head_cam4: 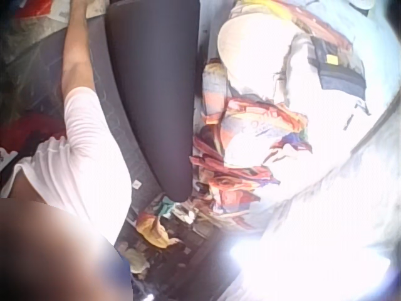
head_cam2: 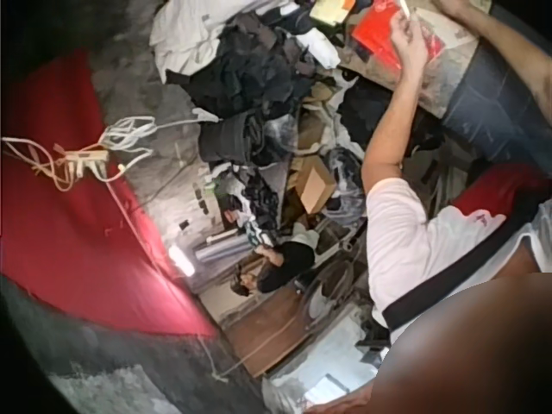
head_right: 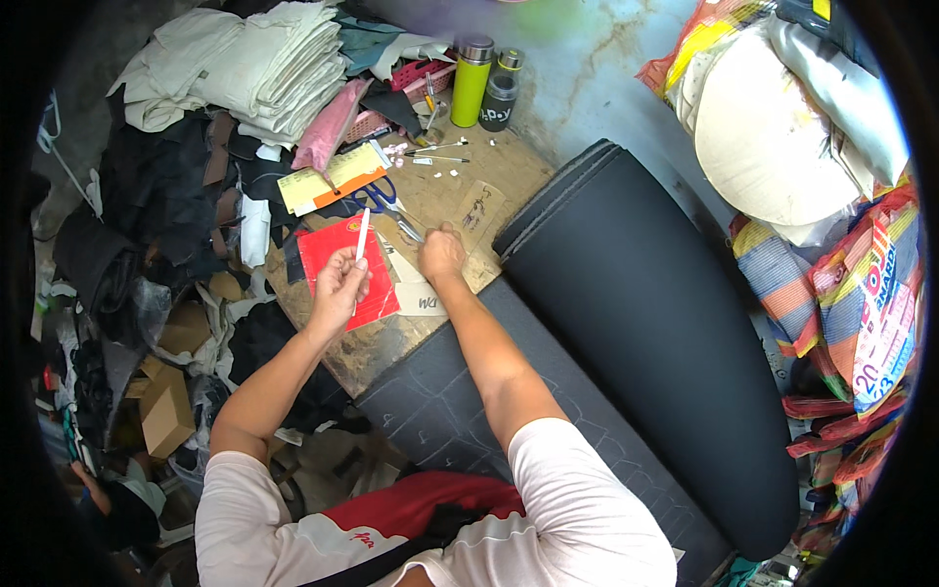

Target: The person reviews handwritten notes and a notebook, then uses a small rectangular template and a white marker to draw repeated rectangular outlines on a large roll of black fabric. The person also uses scissors to trim a small piece of paper before continuing to mark the fabric.

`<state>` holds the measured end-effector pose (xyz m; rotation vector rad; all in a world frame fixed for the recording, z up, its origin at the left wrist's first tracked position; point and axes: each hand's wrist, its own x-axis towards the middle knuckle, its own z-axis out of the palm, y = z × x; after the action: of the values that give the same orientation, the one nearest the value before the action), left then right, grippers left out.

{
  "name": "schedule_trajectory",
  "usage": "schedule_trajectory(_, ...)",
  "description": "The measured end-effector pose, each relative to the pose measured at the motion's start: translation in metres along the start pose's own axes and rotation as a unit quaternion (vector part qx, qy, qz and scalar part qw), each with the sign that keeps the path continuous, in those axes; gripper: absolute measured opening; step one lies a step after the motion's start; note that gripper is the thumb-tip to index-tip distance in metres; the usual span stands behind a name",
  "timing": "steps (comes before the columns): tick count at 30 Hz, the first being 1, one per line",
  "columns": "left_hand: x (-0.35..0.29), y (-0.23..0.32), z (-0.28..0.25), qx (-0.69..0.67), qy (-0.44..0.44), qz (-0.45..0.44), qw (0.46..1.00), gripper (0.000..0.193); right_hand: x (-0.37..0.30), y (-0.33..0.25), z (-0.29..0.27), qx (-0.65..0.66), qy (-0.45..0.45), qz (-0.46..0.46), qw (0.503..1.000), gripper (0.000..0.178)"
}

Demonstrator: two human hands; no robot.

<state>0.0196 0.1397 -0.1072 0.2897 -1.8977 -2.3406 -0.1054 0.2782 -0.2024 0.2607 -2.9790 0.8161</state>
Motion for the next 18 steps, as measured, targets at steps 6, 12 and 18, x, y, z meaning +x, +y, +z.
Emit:
schedule_trajectory(6,0.018,-0.010,0.002,0.027,0.013,-0.010,1.000,0.020,-0.008,-0.013,-0.057,0.124,0.088,-0.093,0.984,0.010)
schedule_trajectory(12,0.019,-0.017,0.038,0.075,0.017,0.134,0.988,0.044,-0.039,-0.056,-0.161,0.177,0.093,-0.161,0.967,0.013)
schedule_trajectory(18,0.004,-0.010,0.070,0.068,-0.049,0.129,0.988,0.020,-0.053,-0.057,-0.194,0.399,-0.040,-0.024,0.916,0.017)
